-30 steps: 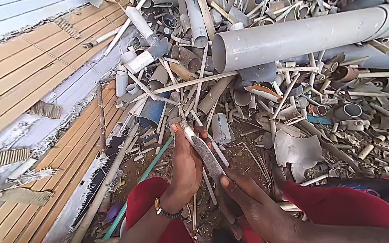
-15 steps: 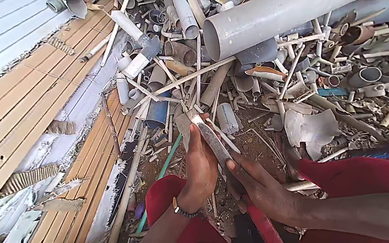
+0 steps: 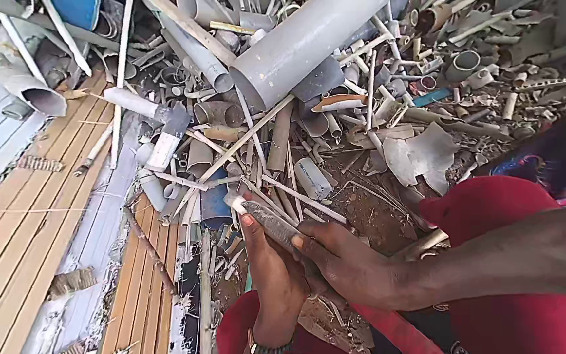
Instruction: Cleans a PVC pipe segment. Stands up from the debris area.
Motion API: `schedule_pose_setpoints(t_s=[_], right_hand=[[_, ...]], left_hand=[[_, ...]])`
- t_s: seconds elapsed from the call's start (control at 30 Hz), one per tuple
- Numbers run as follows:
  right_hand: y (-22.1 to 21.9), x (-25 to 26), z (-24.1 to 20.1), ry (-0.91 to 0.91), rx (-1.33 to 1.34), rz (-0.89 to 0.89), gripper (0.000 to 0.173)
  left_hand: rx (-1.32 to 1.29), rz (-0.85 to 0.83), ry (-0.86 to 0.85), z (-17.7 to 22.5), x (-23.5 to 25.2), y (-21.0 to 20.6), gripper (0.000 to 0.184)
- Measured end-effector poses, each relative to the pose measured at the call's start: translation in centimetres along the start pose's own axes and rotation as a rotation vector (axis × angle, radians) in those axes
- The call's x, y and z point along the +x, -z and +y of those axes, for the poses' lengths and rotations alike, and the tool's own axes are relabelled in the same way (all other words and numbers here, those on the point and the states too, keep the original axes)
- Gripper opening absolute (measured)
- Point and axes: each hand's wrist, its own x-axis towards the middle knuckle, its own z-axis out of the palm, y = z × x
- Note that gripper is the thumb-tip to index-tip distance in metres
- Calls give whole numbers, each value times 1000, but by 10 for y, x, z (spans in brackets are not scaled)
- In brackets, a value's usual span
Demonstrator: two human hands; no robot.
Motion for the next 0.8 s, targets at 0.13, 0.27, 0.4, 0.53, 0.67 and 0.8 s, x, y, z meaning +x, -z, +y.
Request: schedule_pose_setpoints(t_s=[0.13, 0.27, 0.4, 0.53, 0.67, 0.8], right_hand=[[17, 11, 4, 282, -260, 32, 27], [30, 4, -4, 122, -105, -111, 30], [37, 0, 1, -94, -1, -265, 28], [28, -1, 15, -8, 22, -180, 33], [14, -4, 10, 78, 102, 39, 31], [2, -4, 5, 119, 145, 145, 34]], left_hand=[[54, -145, -76, 14, -2, 8, 44], [18, -208, 47, 13, 2, 17, 47], [60, -220, 150, 8, -14, 13, 41], [107, -144, -64, -9, -16, 4, 45], [132, -100, -277, -19, -20, -2, 40], [227, -57, -399, -16, -19, -10, 50]])
